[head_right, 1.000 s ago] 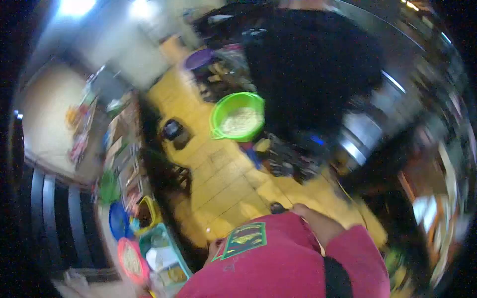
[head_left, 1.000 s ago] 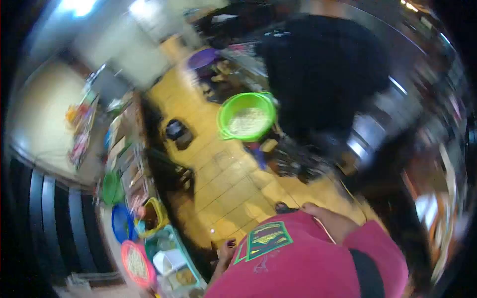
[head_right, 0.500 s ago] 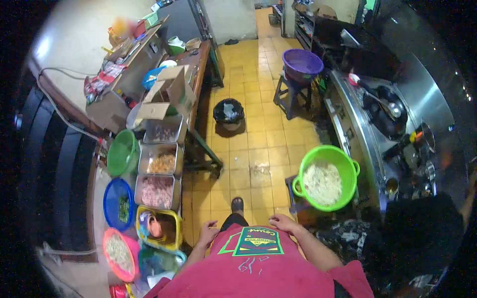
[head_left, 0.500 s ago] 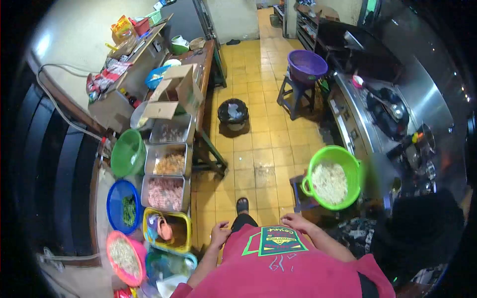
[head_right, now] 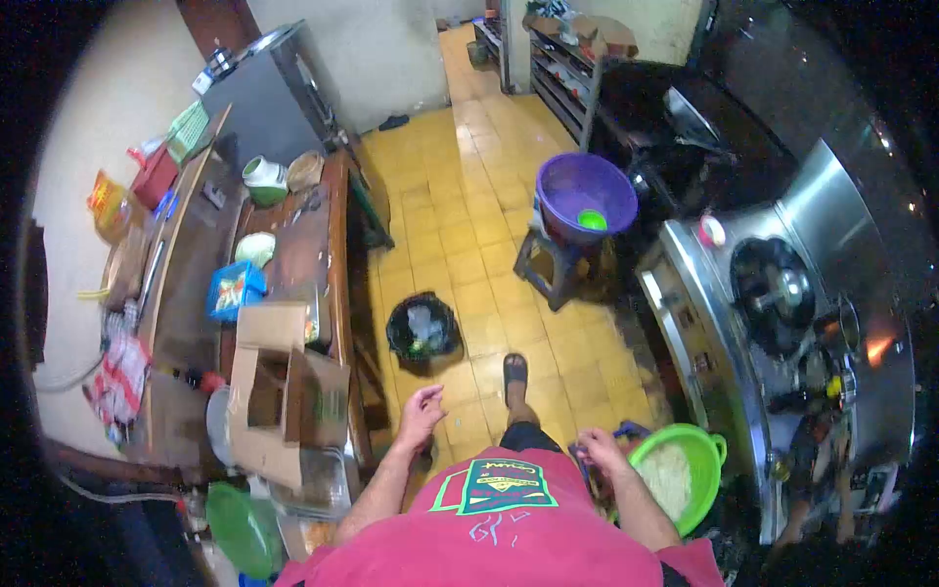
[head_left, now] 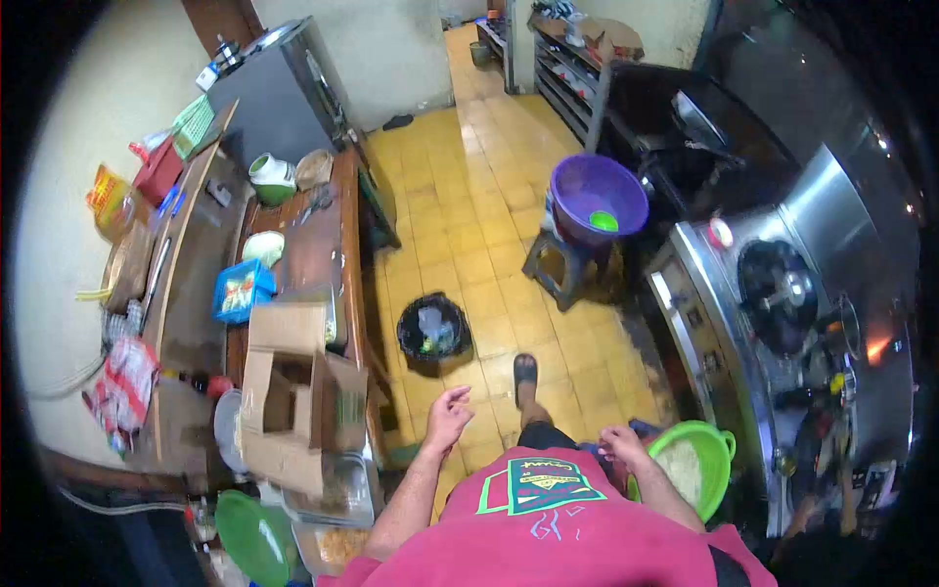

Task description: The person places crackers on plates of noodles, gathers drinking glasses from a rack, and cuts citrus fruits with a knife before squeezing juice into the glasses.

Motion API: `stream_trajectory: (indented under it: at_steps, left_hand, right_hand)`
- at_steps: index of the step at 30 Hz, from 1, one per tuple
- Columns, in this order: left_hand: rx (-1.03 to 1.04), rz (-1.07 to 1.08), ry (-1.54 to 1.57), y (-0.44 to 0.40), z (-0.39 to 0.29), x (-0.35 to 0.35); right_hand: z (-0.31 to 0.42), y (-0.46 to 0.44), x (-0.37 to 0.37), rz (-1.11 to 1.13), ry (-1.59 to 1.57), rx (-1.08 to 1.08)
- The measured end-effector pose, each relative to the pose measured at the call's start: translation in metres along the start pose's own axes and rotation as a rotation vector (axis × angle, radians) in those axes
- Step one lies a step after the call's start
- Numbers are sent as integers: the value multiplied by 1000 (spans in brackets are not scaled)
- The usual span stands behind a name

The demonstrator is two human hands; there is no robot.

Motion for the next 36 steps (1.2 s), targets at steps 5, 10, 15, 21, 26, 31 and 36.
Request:
stream_trajectory:
  at_steps: [5,10,15,21,26,31,36]
  left_hand:
    - [-492,-398,-57,-95,106,-101]
    - [-846,-200,-567,-107,141,-161]
    - [-918,-193,-447,-232,117,-189]
    - [-685,-89,-523,-596,24,-250]
    - [19,-17,-449,-1006,-205,-270]
    - [510,-155,-567,-1280,-449,-236]
    - [55,68,520,-1469,-383,-231]
  right_hand:
    - [186,-162,5,-13,259,-107]
    - [501,-239,86,64,413,-477]
    - [731,-354,151,168,297,-604]
    - [785,-609,125,-84,559,-699]
    - [762,-663,109,17,994,-269]
    - [793,-776,57,24,742,212]
    - [946,-954,32,218,1126,159]
Point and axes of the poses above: each hand's wrist, its own y-axis away from the middle knuckle, its own x-axis out of the palm, z = x × y, the point moved 10 cm from there along -y, towards the middle knuckle, and after that the axes turned 2 degrees about -y, right-handed, at the moved point
